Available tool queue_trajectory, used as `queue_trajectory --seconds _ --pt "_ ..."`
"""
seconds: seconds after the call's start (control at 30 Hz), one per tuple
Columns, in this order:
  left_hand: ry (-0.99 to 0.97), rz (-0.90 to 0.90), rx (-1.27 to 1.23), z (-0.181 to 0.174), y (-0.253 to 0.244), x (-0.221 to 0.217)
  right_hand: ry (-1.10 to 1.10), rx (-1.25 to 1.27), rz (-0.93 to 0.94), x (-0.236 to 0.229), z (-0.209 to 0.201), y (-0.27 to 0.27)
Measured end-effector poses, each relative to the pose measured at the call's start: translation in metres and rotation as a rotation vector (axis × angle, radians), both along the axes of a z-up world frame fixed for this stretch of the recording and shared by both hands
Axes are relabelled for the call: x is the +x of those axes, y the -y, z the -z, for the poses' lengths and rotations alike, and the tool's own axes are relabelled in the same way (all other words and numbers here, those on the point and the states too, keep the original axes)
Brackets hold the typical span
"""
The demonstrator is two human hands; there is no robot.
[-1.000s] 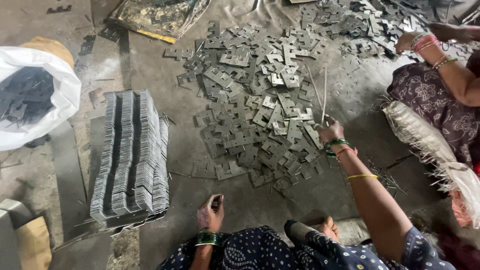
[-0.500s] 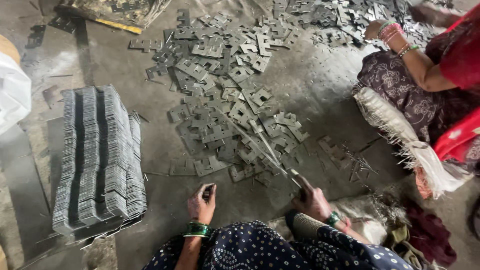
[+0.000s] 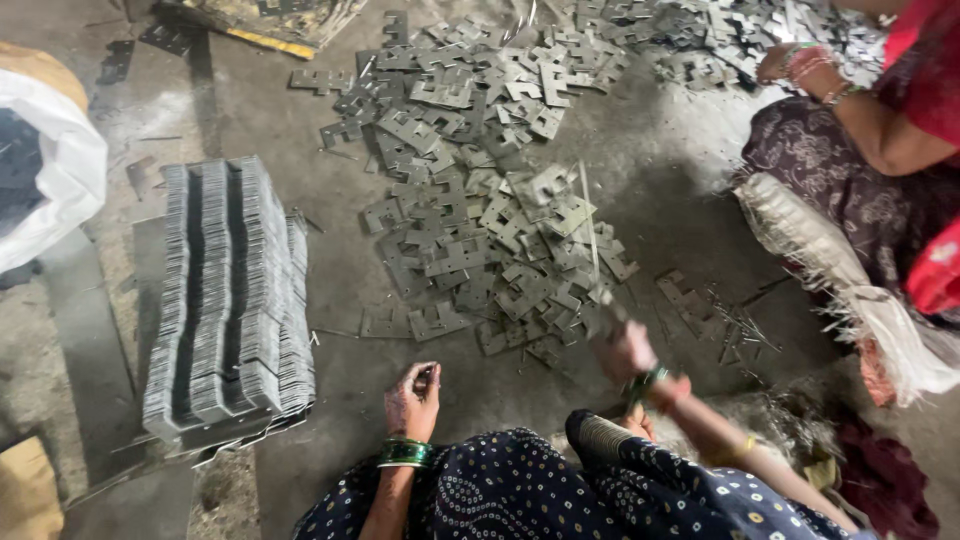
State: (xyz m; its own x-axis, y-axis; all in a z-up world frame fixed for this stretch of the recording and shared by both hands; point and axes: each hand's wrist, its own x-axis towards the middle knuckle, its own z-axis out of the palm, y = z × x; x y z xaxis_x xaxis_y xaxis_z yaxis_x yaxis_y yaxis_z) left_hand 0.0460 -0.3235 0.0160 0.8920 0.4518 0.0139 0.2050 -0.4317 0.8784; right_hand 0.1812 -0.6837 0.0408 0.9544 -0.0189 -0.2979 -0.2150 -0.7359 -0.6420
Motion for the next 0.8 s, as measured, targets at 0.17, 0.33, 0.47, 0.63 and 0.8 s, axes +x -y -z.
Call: queue_trajectory --seconds 0.17,0.33,0.47,0.63,0.8 --pt "0.007 0.044 -0.035 0.009 -0.001 0.008 0.089 -0.004 0.016 -0.066 0.003 0.011" --pt "0.022 0.056 -0.139 0.014 -0.004 0.003 0.375 -0.037 0.062 -0.036 -0.004 0.063" --pt "-0.015 0.040 -0.139 0.014 -0.006 0.002 0.278 -0.160 0.233 0.014 -0.002 0.107" --pt "-0.021 0.035 -0.165 0.018 -0.004 0.000 0.162 -0.461 0.212 0.044 -0.015 0.169" --pt "-0.073 0.033 -0.143 0.021 0.002 0.008 0.226 -0.637 0.029 0.061 0.005 0.181"
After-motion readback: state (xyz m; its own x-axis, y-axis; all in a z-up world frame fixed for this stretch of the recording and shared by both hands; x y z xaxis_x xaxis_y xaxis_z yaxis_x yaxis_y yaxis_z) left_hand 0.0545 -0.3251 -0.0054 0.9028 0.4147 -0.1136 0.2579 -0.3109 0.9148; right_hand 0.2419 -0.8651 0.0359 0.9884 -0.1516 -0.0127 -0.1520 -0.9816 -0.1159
